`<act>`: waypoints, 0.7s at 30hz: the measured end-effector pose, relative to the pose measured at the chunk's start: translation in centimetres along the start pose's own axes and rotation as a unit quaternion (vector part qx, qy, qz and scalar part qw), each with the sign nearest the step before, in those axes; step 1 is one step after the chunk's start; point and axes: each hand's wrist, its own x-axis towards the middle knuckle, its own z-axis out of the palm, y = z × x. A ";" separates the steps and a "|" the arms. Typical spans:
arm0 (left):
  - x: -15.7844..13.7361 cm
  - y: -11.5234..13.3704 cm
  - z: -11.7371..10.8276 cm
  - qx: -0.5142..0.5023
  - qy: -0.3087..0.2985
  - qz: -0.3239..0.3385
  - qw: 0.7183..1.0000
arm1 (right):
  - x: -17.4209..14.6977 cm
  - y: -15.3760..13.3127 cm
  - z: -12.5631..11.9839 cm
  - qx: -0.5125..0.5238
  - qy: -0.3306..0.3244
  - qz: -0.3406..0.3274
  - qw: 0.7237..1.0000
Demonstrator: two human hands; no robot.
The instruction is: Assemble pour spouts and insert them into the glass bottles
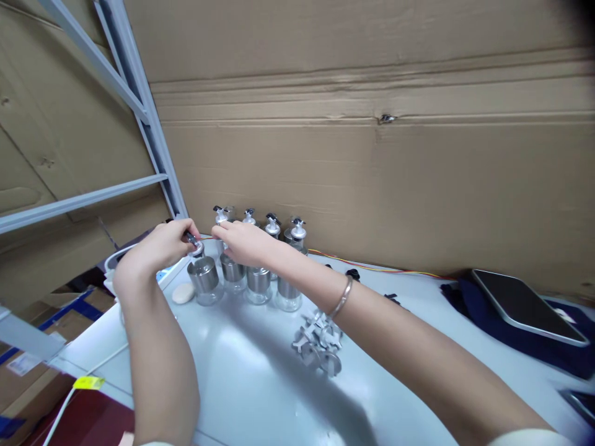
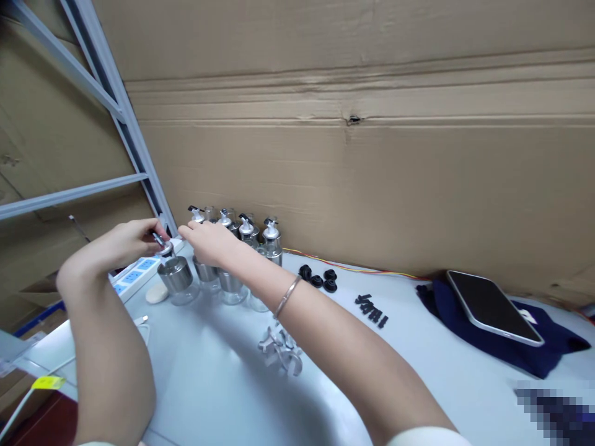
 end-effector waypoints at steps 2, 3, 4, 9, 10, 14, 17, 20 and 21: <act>0.9 0.1 0.4 0.009 0.023 0.011 1.000 | -1.2 0.2 -1.0 -0.005 0.018 -0.004 1.000; 1.3 0.1 0.6 0.012 0.035 0.017 0.999 | -2.0 0.2 -1.6 -0.011 0.034 -0.001 0.999; 1.8 0.1 0.9 0.013 0.044 0.024 0.999 | -3.0 0.1 -2.2 -0.015 0.049 0.010 0.999; 3.2 0.2 1.8 0.008 0.063 0.038 0.997 | -9.2 -0.6 -3.6 0.073 -0.004 0.104 0.992; 3.2 0.3 1.8 0.012 0.063 0.035 0.997 | -10.7 -0.9 -3.6 0.101 -0.031 0.108 0.989; 2.3 1.2 1.3 0.044 0.038 0.049 0.997 | -16.4 -3.1 -3.6 0.143 -0.150 0.149 0.967; 1.5 2.1 0.7 0.061 0.026 0.070 0.995 | -20.4 -5.3 -4.1 0.230 -0.234 0.133 0.935; 0.5 3.4 0.4 0.073 0.051 0.093 0.992 | -24.1 -6.3 -4.4 0.278 -0.274 0.194 0.900; 0.0 4.1 0.5 0.069 0.066 0.115 0.989 | -25.2 -6.2 -4.3 0.283 -0.281 0.224 0.889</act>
